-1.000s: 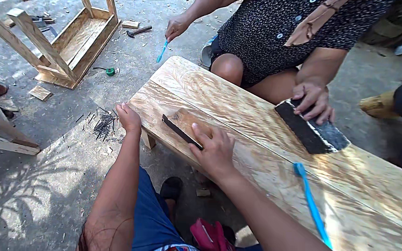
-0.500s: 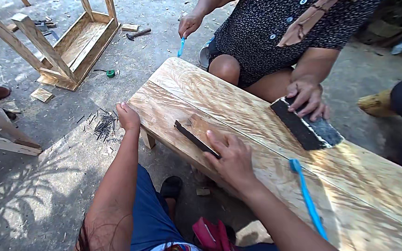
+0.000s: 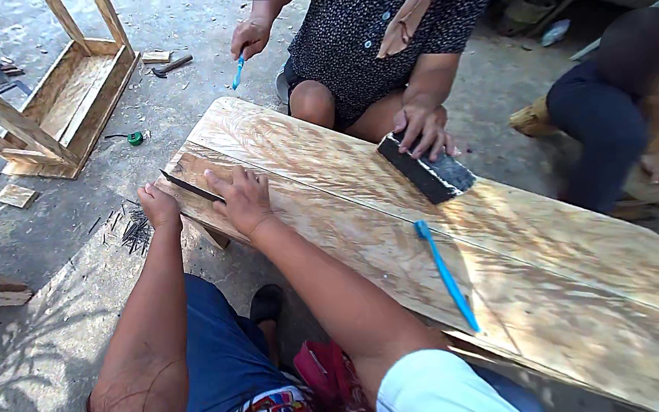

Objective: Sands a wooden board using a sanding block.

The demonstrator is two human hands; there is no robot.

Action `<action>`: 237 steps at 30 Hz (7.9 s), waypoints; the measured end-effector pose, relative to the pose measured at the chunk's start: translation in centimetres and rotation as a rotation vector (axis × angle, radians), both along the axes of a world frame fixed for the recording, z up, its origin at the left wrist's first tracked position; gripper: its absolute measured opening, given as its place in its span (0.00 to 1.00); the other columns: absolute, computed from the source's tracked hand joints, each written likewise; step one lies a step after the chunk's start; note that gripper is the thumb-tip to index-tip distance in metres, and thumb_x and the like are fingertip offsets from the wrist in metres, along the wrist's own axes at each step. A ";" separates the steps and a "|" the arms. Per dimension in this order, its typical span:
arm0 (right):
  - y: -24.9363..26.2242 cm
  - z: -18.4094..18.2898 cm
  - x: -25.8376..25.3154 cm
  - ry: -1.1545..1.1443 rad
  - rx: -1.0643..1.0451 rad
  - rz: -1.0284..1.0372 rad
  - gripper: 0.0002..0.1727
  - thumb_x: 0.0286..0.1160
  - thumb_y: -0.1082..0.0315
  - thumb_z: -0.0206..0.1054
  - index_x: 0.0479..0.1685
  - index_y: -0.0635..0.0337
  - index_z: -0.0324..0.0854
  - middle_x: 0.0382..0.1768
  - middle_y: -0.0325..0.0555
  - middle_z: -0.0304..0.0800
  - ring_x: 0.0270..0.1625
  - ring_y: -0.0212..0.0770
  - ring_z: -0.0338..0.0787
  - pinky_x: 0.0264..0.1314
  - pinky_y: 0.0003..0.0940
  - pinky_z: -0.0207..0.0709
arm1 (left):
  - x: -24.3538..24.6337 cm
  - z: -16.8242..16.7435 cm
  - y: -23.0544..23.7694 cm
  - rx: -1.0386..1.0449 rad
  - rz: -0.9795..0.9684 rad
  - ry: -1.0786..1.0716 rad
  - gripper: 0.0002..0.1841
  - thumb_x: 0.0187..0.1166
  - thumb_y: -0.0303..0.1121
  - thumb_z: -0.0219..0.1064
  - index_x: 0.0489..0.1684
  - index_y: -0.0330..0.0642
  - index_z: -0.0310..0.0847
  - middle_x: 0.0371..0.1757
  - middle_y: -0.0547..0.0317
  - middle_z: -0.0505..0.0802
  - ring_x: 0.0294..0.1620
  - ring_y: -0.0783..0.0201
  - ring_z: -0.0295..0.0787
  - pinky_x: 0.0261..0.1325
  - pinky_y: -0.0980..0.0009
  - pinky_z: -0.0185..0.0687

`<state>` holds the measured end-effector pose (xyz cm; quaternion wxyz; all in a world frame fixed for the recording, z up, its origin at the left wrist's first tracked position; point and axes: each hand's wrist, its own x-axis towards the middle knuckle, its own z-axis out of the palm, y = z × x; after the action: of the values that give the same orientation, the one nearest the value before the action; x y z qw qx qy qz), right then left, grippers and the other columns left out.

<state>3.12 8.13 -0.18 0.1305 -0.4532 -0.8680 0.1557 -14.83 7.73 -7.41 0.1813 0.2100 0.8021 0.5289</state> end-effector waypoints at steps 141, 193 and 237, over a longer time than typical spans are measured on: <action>-4.1 -4.1 24.0 0.137 0.271 -0.163 0.30 0.67 0.51 0.75 0.71 0.50 0.88 0.57 0.68 0.87 0.55 0.70 0.84 0.53 0.67 0.73 | 0.4 1.0 -0.5 -0.151 0.004 0.064 0.27 0.96 0.40 0.34 0.80 0.29 0.64 0.74 0.30 0.81 0.79 0.39 0.75 0.79 0.41 0.67; 0.3 -0.4 2.1 0.014 -0.018 0.051 0.34 0.76 0.57 0.75 0.85 0.33 0.74 0.68 0.63 0.82 0.70 0.65 0.80 0.68 0.64 0.69 | 0.3 -0.7 -0.2 0.107 0.035 -0.105 0.29 0.97 0.43 0.31 0.79 0.30 0.67 0.73 0.32 0.81 0.75 0.46 0.79 0.77 0.46 0.71; 3.0 -0.2 3.2 -0.013 -0.006 -0.055 0.35 0.76 0.56 0.74 0.86 0.31 0.72 0.67 0.61 0.82 0.69 0.62 0.80 0.66 0.63 0.68 | 0.2 0.4 -0.3 -0.079 0.028 0.001 0.28 0.97 0.42 0.33 0.77 0.29 0.69 0.72 0.29 0.82 0.76 0.40 0.77 0.77 0.40 0.67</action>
<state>6.27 11.08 -0.39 0.1277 -0.4783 -0.8555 0.1518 -14.59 7.43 -7.02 0.1816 0.1919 0.8252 0.4992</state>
